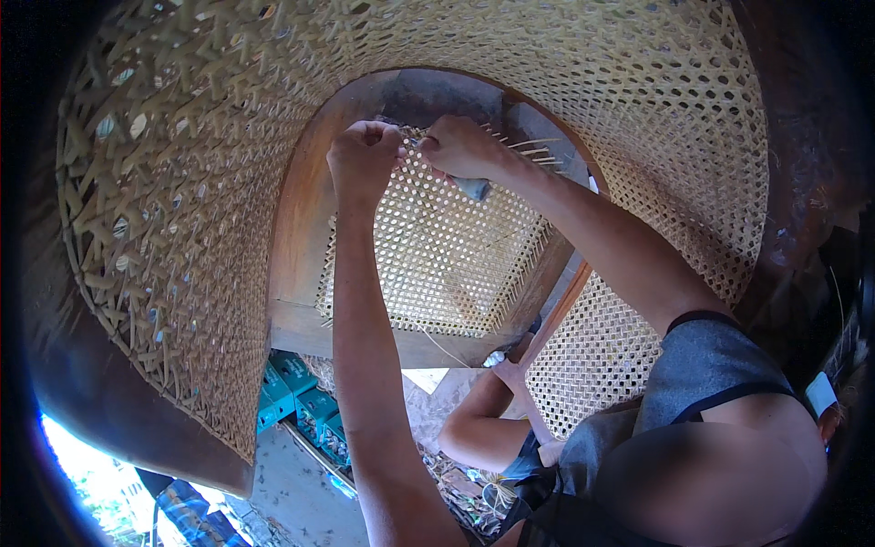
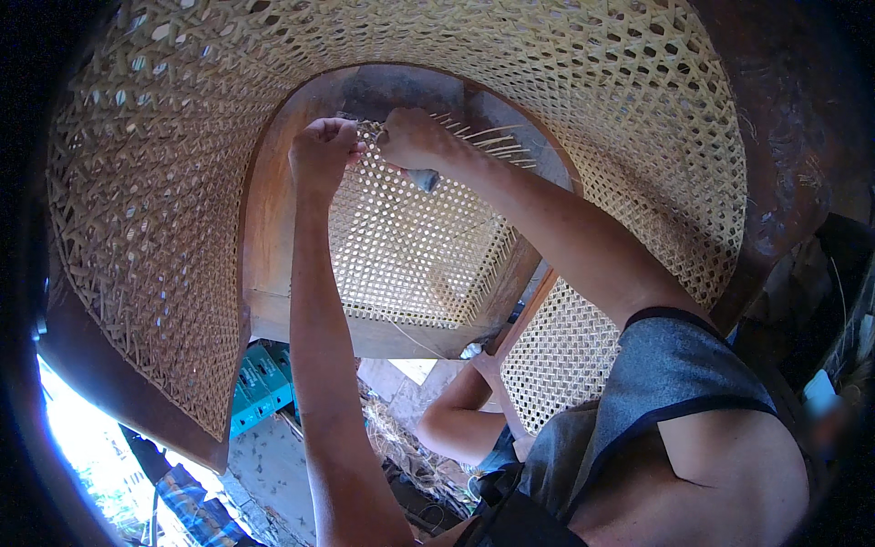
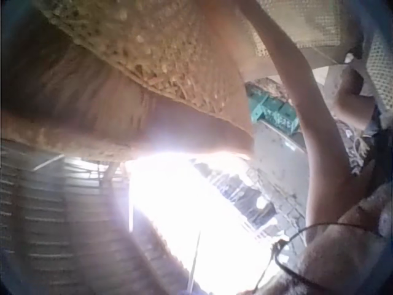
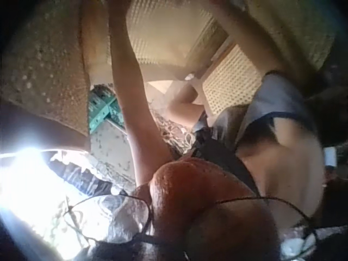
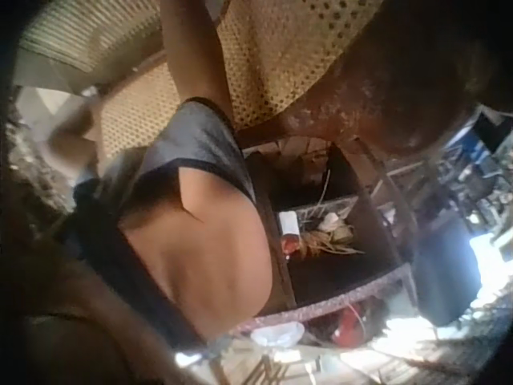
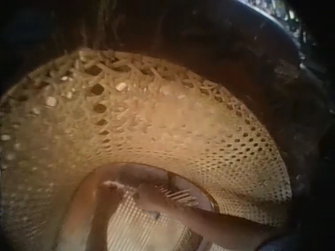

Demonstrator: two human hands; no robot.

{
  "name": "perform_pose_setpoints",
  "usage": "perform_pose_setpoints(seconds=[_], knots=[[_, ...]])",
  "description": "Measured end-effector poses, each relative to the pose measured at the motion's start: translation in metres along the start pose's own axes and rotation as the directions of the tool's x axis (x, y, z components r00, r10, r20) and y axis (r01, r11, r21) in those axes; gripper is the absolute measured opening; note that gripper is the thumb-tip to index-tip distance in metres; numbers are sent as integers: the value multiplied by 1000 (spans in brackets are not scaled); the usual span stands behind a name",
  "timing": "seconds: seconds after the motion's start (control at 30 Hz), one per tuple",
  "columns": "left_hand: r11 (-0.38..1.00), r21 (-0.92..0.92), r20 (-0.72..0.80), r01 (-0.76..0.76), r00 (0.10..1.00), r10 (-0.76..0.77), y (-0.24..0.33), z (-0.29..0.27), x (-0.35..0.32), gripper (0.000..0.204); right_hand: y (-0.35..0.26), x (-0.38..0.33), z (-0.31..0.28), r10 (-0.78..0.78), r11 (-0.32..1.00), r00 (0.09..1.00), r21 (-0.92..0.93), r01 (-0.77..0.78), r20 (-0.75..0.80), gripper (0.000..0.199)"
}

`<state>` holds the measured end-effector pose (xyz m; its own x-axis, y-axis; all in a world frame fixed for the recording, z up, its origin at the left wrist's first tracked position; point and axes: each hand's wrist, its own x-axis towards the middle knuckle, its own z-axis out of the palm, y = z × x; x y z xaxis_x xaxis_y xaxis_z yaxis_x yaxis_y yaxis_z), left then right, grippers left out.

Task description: The recorder is weaving cane or rattan through the frame of a wooden chair back.

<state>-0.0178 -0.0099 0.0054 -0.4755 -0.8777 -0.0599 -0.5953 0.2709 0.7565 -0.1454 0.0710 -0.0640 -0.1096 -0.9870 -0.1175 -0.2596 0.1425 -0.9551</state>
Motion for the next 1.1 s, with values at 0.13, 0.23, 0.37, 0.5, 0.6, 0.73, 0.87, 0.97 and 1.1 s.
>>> perform_pose_setpoints(seconds=[0.13,0.23,0.37,0.5,0.6,0.73,0.87,0.97,1.1], knots=[[993,92,-62,-73,995,79,-5,1,2,14,-1,11,0,14,995,999,-102,-19,-42,38],[998,-25,0,-51,999,51,-10,-7,4,15,-8,15,-3,-76,965,997,-252,78,16,38],[997,-26,5,-68,998,68,-4,-5,-1,15,-14,11,2,-2,996,1000,-94,1,-18,35],[986,110,0,-124,992,125,-4,-3,-3,16,-16,13,-1,76,996,997,54,-76,-1,35],[986,85,-22,-143,989,146,-17,-8,-2,15,-10,8,11,-35,999,999,25,36,-36,34],[988,102,-11,-120,993,121,-7,-4,1,13,14,9,31,-307,950,890,-166,265,-336,34],[996,44,73,-81,994,78,-8,-13,14,12,11,8,25,-259,966,930,-70,249,-262,33],[999,29,122,-21,992,17,-5,-16,17,11,12,9,28,-256,967,933,-62,249,-253,32],[996,77,115,-39,993,30,-3,-11,14,13,15,10,25,-265,963,932,-105,247,-245,31]])
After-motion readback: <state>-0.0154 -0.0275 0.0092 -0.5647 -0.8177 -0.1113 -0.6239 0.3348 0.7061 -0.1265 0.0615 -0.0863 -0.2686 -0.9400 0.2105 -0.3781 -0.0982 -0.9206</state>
